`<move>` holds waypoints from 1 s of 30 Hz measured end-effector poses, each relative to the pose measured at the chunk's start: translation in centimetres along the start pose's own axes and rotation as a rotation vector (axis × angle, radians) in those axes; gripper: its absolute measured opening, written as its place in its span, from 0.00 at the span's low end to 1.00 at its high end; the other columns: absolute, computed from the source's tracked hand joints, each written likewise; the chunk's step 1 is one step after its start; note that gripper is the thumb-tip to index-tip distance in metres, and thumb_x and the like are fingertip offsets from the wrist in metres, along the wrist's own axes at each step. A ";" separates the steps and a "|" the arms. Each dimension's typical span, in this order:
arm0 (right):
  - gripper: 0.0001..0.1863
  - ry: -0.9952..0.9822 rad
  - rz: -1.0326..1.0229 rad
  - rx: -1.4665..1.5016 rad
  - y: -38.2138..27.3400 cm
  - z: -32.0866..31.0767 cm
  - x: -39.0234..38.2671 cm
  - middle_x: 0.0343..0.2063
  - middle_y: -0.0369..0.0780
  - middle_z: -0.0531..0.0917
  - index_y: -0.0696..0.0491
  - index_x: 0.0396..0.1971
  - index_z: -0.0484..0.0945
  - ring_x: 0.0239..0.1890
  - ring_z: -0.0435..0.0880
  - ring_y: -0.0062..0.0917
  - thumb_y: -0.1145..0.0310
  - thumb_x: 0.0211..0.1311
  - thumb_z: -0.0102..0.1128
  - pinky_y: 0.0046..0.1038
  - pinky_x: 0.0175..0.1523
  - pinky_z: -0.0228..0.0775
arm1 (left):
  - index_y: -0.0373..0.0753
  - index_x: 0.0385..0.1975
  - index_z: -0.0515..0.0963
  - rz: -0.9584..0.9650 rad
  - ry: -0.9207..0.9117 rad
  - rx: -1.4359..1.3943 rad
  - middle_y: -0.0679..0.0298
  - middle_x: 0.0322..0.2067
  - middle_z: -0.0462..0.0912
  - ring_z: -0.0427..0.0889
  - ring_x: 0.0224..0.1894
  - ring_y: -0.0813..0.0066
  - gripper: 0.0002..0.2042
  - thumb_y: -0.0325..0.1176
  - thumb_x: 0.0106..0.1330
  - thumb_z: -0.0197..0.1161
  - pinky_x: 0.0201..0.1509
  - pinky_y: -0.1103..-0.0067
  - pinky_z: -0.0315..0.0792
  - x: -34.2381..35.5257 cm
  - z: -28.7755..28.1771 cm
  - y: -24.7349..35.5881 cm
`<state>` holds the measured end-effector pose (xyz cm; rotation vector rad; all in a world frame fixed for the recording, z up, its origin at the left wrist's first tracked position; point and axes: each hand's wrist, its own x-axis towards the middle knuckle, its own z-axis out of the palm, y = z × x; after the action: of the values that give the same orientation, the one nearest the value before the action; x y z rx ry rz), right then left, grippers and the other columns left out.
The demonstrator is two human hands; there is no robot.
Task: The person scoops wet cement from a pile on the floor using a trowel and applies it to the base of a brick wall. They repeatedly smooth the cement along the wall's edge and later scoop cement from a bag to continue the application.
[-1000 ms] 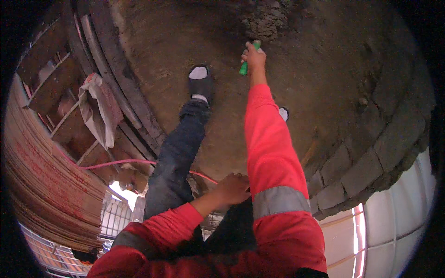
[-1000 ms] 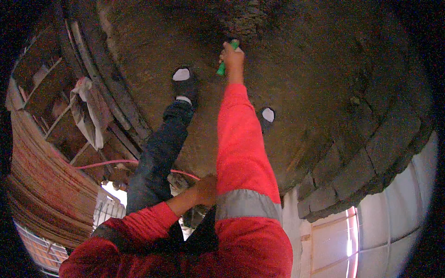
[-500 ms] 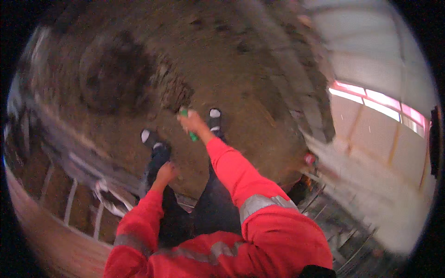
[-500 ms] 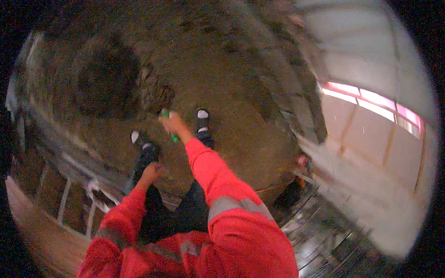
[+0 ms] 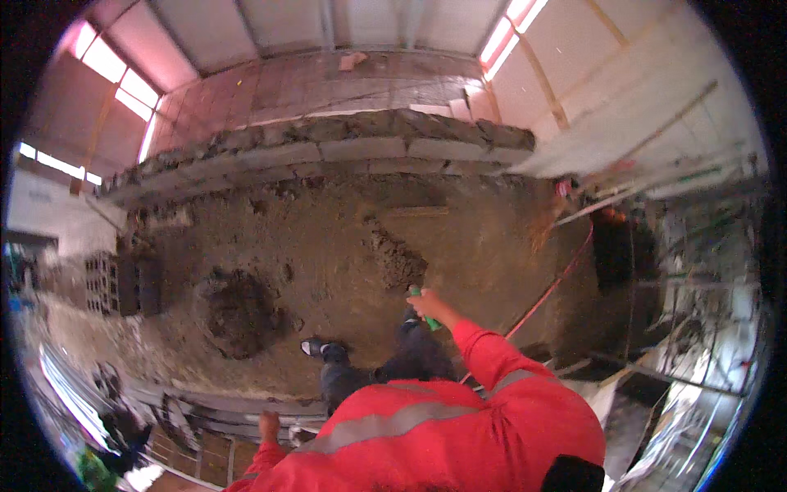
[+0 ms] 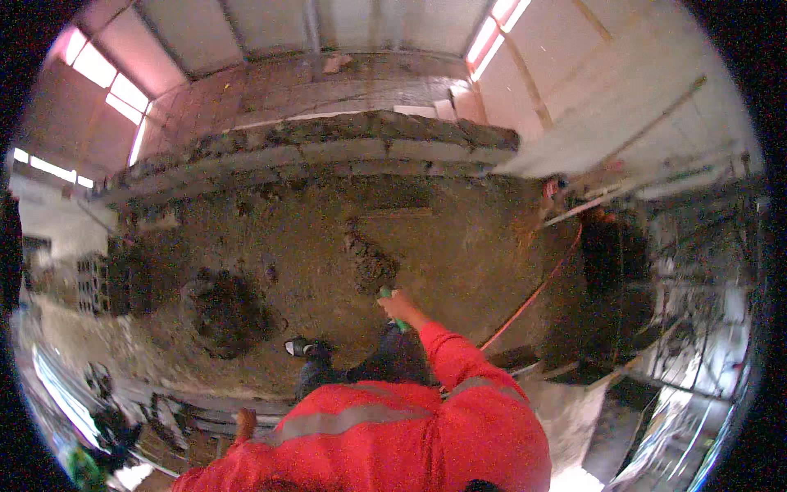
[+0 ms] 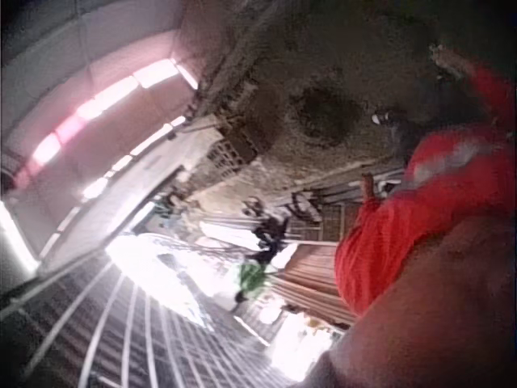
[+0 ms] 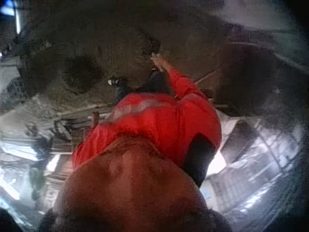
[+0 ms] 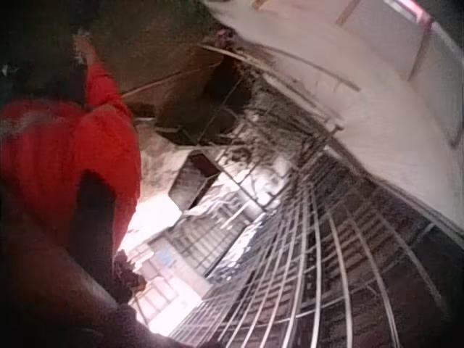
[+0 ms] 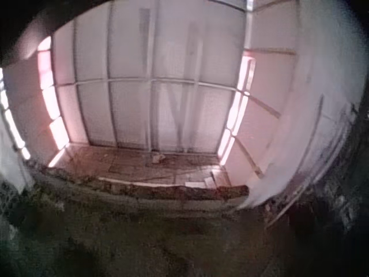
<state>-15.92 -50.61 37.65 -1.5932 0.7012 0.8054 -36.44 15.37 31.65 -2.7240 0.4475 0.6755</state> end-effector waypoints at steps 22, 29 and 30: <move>0.12 0.466 -0.151 0.879 -0.1 -34.2 10.1 0.11 0.33 0.69 0.51 0.19 0.69 0.11 0.68 0.21 0.63 0.57 0.58 0.27 0.18 0.61 | 0.41 0.31 0.79 0.601 -0.127 0.263 0.57 0.36 0.81 0.81 0.36 0.59 0.09 0.36 0.55 0.56 0.36 0.65 0.75 43.1 -34.0 11.4; 0.15 0.555 -0.203 1.242 -7.5 -43.7 19.9 0.10 0.35 0.67 0.50 0.16 0.65 0.11 0.66 0.24 0.62 0.57 0.57 0.29 0.18 0.58 | 0.39 0.29 0.78 0.536 0.128 -0.221 0.52 0.30 0.78 0.77 0.33 0.51 0.06 0.32 0.58 0.57 0.36 0.62 0.70 57.9 -48.0 19.4; 0.15 0.481 -0.238 1.272 -10.3 -45.1 21.1 0.10 0.35 0.67 0.50 0.16 0.65 0.11 0.66 0.24 0.62 0.57 0.57 0.29 0.18 0.58 | 0.39 0.30 0.78 0.478 0.124 -0.377 0.52 0.30 0.78 0.77 0.33 0.51 0.06 0.33 0.58 0.57 0.37 0.62 0.70 58.1 -49.0 18.7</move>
<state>10.31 -93.71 31.14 -0.6328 1.0360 -0.2657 25.21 -32.10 40.58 -3.0452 1.1298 0.7721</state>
